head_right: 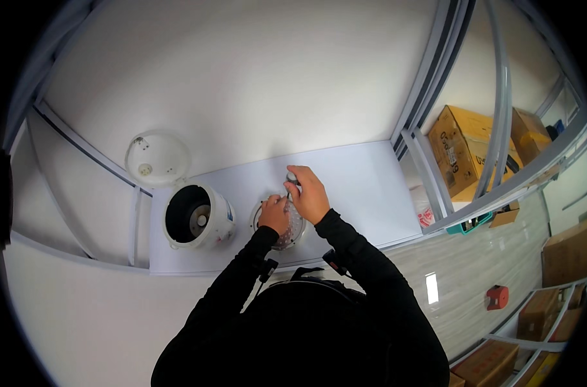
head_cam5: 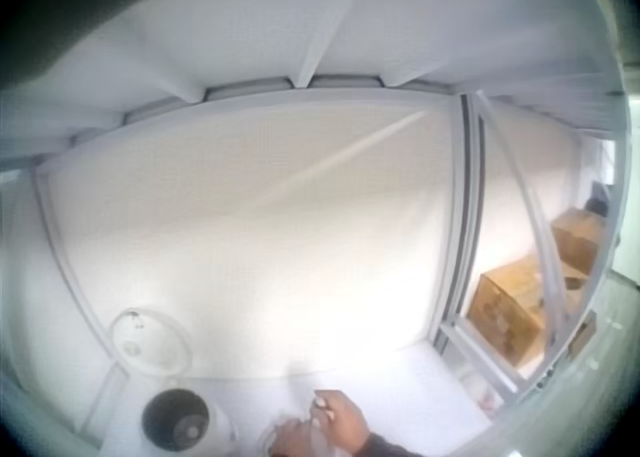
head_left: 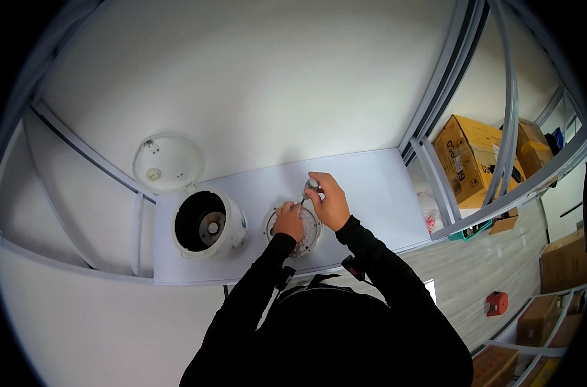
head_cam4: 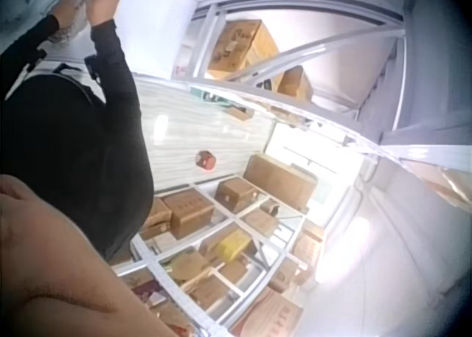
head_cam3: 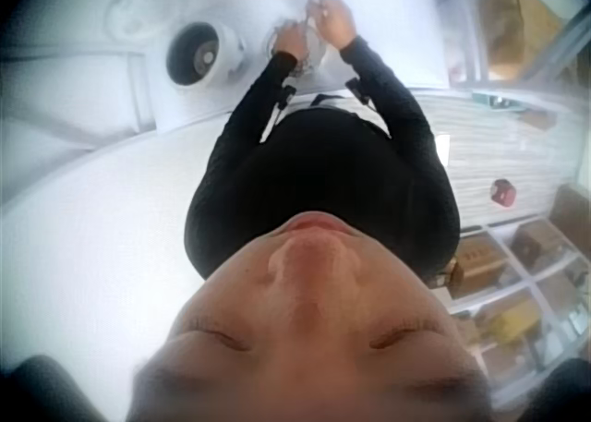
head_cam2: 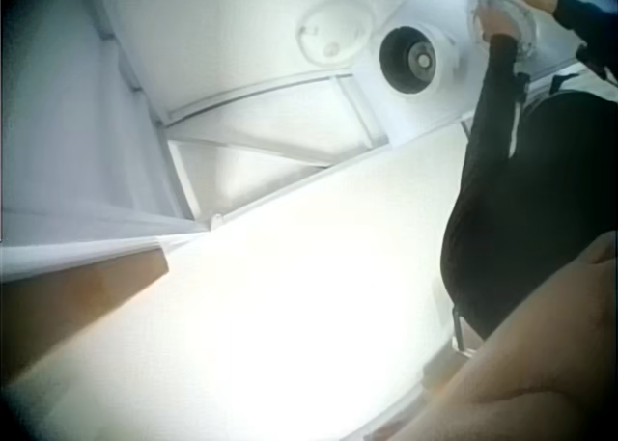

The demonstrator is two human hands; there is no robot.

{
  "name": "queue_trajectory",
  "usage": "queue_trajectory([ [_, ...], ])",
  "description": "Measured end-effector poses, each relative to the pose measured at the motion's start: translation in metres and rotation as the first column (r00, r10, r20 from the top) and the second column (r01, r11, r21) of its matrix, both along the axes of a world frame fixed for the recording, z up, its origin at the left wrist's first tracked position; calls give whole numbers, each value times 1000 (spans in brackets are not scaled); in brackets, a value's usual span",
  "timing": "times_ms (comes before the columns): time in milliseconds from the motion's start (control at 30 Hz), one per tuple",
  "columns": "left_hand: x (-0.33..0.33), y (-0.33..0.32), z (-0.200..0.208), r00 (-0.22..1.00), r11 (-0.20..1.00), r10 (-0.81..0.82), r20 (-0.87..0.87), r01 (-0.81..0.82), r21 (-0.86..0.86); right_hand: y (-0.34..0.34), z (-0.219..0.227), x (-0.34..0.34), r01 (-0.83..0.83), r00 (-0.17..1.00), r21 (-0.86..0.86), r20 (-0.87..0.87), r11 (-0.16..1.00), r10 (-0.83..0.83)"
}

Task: The person disassembles a white cylindrical appliance by removing the lid and a perforated metal plate. They use a screwdriver to loosen screws on the plate and then on the lid, placing the components on the workbench.

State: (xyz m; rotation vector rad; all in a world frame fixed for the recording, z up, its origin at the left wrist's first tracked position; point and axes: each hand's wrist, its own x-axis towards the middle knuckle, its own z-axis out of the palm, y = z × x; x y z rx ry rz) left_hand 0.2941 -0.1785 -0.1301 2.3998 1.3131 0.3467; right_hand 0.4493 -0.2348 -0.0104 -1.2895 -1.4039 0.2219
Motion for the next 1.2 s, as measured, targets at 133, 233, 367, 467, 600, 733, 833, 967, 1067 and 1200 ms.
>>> queue_trajectory([
  [133, 1, -1, 5, 1000, 1000, 6, -21, -6, -12, 2, -2, 1, 5, 1000, -12, -6, 1000, -5],
  [233, 2, -1, 10, 999, 1000, 1, -33, -2, -29, 4, -1, 1, 23, 1000, -9, 4, 1000, -23],
  [367, 0, 1, 14, 999, 999, -2, -47, 0, -41, 7, 2, -1, 39, 999, -12, 26, 999, -39],
  [467, -1, 3, 15, 999, 999, 14, -46, -16, -52, 8, 5, -3, 44, 999, -24, 20, 999, -44],
  [600, -1, 4, 14, 999, 998, 12, -32, -14, -56, 9, 6, -3, 36, 996, -68, 80, 997, -31],
  [733, -3, 4, 14, 1000, 1000, -3, -20, 3, -22, 10, 11, -6, -29, 988, -39, 153, 999, 34],
  [833, -4, 5, 12, 1000, 1000, -16, -3, 16, -5, 10, 15, -10, -42, 983, -4, 179, 999, 42],
  [967, -5, 6, 10, 999, 1000, -24, -41, 23, -11, 12, 17, -8, 39, 954, 25, 296, 999, -45],
  [1067, -6, 12, 4, 998, 999, -34, -57, 33, -14, 10, 23, -8, 55, 952, -97, 305, 994, -23],
  [1200, -5, 24, 5, 997, 998, -65, -32, 64, -24, 14, 17, -9, 9, 978, -115, 208, 993, 15],
])
